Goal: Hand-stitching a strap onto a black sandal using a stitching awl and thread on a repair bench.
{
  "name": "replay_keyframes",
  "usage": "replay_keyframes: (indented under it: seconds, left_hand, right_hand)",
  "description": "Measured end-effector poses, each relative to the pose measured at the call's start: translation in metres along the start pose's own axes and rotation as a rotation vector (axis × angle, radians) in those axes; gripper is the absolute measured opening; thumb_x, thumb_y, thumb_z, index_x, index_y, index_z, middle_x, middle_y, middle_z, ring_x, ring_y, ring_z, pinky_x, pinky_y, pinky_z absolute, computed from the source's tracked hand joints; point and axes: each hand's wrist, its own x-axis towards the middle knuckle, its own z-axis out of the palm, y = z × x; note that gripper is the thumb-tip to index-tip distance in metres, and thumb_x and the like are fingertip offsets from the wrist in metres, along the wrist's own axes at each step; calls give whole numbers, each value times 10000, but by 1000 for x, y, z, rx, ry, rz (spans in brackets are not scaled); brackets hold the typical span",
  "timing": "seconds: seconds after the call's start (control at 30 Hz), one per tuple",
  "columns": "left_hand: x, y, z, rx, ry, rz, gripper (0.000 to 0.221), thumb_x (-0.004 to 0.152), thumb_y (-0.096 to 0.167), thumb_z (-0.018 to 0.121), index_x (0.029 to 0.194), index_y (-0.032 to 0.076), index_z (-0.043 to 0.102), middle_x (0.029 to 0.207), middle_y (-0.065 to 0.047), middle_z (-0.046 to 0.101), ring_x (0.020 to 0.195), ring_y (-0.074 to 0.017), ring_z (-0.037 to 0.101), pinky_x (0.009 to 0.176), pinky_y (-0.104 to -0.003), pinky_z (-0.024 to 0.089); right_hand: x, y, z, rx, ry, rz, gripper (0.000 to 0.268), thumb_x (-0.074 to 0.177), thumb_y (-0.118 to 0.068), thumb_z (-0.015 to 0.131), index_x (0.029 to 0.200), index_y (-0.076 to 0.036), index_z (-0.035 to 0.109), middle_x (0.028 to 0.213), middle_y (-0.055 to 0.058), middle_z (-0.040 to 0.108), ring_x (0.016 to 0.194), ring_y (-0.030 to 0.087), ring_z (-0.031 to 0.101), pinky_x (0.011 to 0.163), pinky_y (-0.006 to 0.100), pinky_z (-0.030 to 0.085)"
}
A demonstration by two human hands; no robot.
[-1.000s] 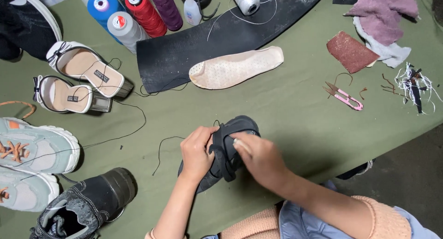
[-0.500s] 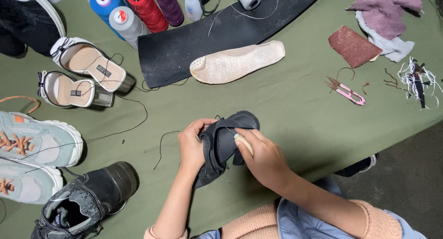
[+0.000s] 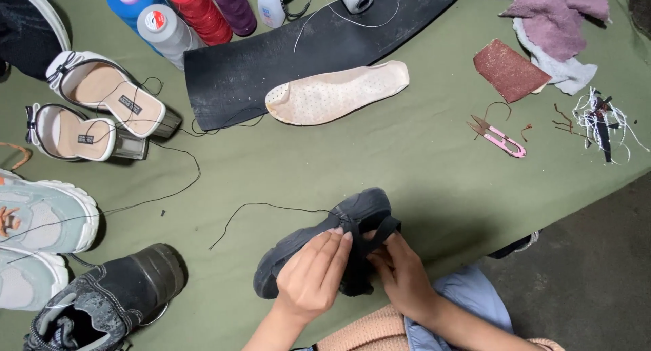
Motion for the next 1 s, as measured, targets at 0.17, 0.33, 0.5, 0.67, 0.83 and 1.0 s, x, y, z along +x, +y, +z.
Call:
replay_keyframes:
  seconds: [0.17, 0.33, 0.5, 0.67, 0.83, 1.0]
  left_hand:
    - [-4, 6, 2, -8, -38, 14, 98, 951, -51, 639, 969, -36, 734, 936, -126, 731, 796, -230, 747, 751, -297, 674]
    - [-15, 17, 3, -29, -48, 43, 130, 972, -19, 611, 994, -36, 739, 972, -140, 744, 831, -226, 748, 773, -308, 688]
    - [-20, 29, 2, 62, -86, -39, 194, 1005, 28, 575, 1000, 33, 769, 1005, -101, 748, 911, -240, 756, 823, -346, 650]
    - [-22, 36, 4, 101, -29, -19, 183, 991, 11, 589, 973, 18, 771, 966, -97, 763, 887, -225, 768, 814, -325, 654]
    - [-27, 44, 2, 121, 42, -1, 170, 983, -7, 587, 951, 8, 754, 945, -100, 762, 863, -223, 770, 786, -310, 653]
    - [-34, 42, -8, 155, 63, 18, 180, 990, -7, 580, 956, -2, 757, 954, -95, 761, 867, -219, 762, 786, -315, 656]
  right_hand:
    - [-11, -3, 0, -42, 1, 0, 308, 953, -54, 553, 1257, -97, 585, 1212, 123, 625, 1077, 234, 713, 895, 310, 595]
    - [-23, 5, 1, -52, 24, 33, 348, 882, -3, 581, 1213, -109, 590, 1163, 94, 635, 1057, 215, 670, 884, 309, 532]
    - [-25, 8, -2, 106, 62, -64, 240, 935, -15, 546, 1167, -48, 601, 1183, 125, 650, 1146, 237, 643, 1007, 335, 514]
    - [-26, 1, -2, 152, 73, -105, 256, 961, -29, 549, 1204, -32, 629, 1241, 138, 662, 1171, 253, 666, 981, 333, 549]
    - [-28, -3, 0, 213, 37, -167, 426, 1032, -317, 528, 1270, 28, 604, 1287, 154, 647, 1123, 218, 693, 912, 291, 572]
    - [-32, 9, 16, 324, 7, -64, 377, 964, -82, 545, 1324, 24, 583, 1389, 150, 595, 1288, 219, 623, 1078, 301, 490]
